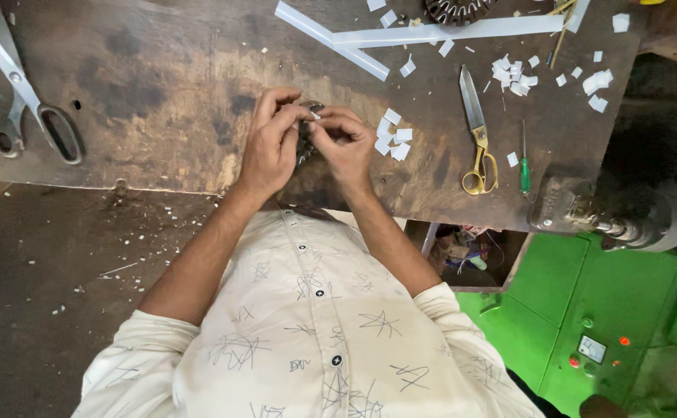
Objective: The person cuts small white plastic strips with scissors and inserts them into the slots of a circular metal motor stator. The person repeatedly measures, cuts, and places the plastic pieces into the stator slots on a cluttered workbench.
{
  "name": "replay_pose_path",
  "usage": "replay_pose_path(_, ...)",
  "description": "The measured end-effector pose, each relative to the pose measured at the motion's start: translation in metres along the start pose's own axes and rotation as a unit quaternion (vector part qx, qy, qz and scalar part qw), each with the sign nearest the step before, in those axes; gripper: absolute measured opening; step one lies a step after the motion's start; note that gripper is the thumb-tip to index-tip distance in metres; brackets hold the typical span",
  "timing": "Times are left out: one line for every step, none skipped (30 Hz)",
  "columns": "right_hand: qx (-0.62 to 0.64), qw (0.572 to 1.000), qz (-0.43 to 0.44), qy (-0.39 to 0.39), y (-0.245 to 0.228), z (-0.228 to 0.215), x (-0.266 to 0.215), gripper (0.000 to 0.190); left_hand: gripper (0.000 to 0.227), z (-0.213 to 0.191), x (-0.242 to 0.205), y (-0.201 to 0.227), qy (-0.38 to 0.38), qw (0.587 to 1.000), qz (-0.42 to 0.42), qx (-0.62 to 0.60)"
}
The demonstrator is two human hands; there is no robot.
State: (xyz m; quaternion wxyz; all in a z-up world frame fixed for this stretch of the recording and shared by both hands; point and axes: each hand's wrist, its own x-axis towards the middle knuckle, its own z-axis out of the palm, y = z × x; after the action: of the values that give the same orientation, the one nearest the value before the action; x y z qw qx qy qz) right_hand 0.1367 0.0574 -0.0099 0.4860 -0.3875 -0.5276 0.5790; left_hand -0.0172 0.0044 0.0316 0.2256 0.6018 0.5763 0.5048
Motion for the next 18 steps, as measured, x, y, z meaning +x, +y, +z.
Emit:
replay_pose_path(0.007,1.000,0.002,0.007,0.000,0.002,-0.002,0.004,0.019,-0.002,0.000,0.001,-0.008,1.000,-0.016,-0.018)
replay_pose_path(-0.003,1.000,-0.011,0.008,0.000,0.004,-0.003,0.002,0.019,-0.004,0.002,0.001,-0.015,0.999,-0.031,-0.034)
replay_pose_path(-0.013,1.000,-0.024,0.010,0.000,0.005,-0.003,0.002,0.019,-0.005,0.003,0.002,-0.022,0.998,-0.045,-0.050)
replay_pose_path(-0.024,0.999,-0.037,0.013,0.000,0.006,-0.003,0.004,0.018,-0.005,0.004,0.003,-0.024,0.997,-0.049,-0.056)
replay_pose_path(-0.026,0.999,-0.035,0.012,0.001,0.006,-0.002,0.004,0.017,-0.005,0.005,0.004,-0.025,0.996,-0.053,-0.063)
replay_pose_path(-0.031,0.999,-0.032,0.013,0.002,0.004,-0.002,0.004,0.016,-0.003,0.004,0.004,-0.028,0.995,-0.057,-0.072)
replay_pose_path(-0.035,0.999,-0.030,0.013,0.003,0.002,0.000,0.005,0.018,-0.002,0.004,0.004,-0.020,0.995,-0.066,-0.077)
replay_pose_path(-0.050,0.998,-0.042,-0.003,0.004,0.000,0.001,0.005,0.022,-0.002,0.002,0.004,-0.011,0.994,-0.076,-0.082)
replay_pose_path(-0.064,0.996,-0.054,-0.019,0.005,0.000,0.004,0.005,0.027,-0.001,0.001,0.003,-0.003,0.993,-0.086,-0.086)
replay_pose_path(-0.079,0.994,-0.065,-0.032,0.006,0.001,0.004,0.005,0.027,-0.001,-0.001,0.002,-0.004,0.991,-0.090,-0.097)
replay_pose_path(-0.093,0.993,-0.068,-0.022,0.006,0.004,0.005,0.006,0.028,-0.002,-0.002,0.000,-0.004,0.990,-0.095,-0.107)
replay_pose_path(-0.106,0.992,-0.071,-0.014,0.005,0.008,0.007,0.007,0.030,-0.001,-0.002,-0.001,-0.003,0.988,-0.099,-0.116)
replay_pose_path(-0.119,0.990,-0.074,-0.006,0.003,0.012,0.008,0.008,0.030,0.000,-0.002,-0.003,-0.001,0.988,-0.099,-0.117)
replay_pose_path(-0.156,0.984,-0.083,0.020,0.000,0.018,0.007,0.009,0.030,0.001,-0.003,-0.004,0.002,0.988,-0.101,-0.117)
replay_pose_path(-0.193,0.976,-0.091,0.045,-0.003,0.024,0.004,0.011,0.031,0.002,-0.004,-0.005,0.005,0.988,-0.102,-0.117)
replay_pose_path(-0.228,0.966,-0.099,0.068,-0.008,0.027,0.002,0.012,0.030,0.004,-0.005,-0.006,0.013,0.987,-0.101,-0.120)
replay_pose_path(-0.234,0.966,-0.092,0.055,-0.013,0.028,0.000,0.011,0.030,0.006,-0.006,-0.006,0.021,0.987,-0.101,-0.124)
replay_pose_path(-0.240,0.966,-0.087,0.044,-0.019,0.026,0.000,0.010,0.029,0.008,-0.004,-0.007,0.028,0.986,-0.098,-0.128)
